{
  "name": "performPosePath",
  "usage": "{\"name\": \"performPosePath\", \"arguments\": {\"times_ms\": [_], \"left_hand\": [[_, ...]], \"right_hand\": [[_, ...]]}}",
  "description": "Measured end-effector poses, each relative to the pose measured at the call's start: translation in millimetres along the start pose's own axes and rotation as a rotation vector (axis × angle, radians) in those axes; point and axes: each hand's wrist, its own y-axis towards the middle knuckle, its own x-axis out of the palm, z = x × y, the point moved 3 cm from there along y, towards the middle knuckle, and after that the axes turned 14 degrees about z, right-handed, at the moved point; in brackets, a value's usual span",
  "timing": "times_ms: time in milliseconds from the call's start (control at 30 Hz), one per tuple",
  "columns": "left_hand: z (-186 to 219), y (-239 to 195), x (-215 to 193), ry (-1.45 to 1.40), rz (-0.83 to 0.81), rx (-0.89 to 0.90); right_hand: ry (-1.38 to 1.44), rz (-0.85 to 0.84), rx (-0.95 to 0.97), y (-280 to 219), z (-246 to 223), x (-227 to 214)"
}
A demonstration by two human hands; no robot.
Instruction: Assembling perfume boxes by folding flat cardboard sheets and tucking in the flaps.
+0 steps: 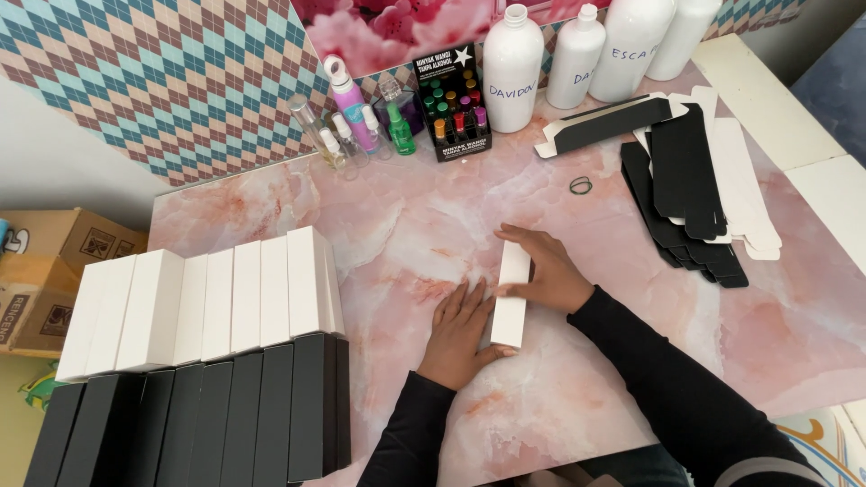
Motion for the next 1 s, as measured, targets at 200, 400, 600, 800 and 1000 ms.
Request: {"name": "performPosePath", "arguments": {"times_ms": [200, 400, 600, 800, 1000], "left_hand": [[5, 0, -6, -0.005, -0.01, -0.011], [3, 0, -4, -0.026, 0.005, -0.012], [3, 0, -4, -0.028, 0.007, -0.016], [5, 0, -5, -0.019, 0.005, -0.003], [7, -2, -10, -0.129, 0.017, 0.027]], "right_hand": [[0.325, 0.264, 0.175, 6, 31, 2], [0.38, 0.327, 0.262, 9, 42, -4], [0.403, 0.372, 0.223, 10, 55, 0], [0.3, 0.342, 0.194, 12, 58, 5], [0.302, 0.35, 0.187, 11, 39, 1]]}}
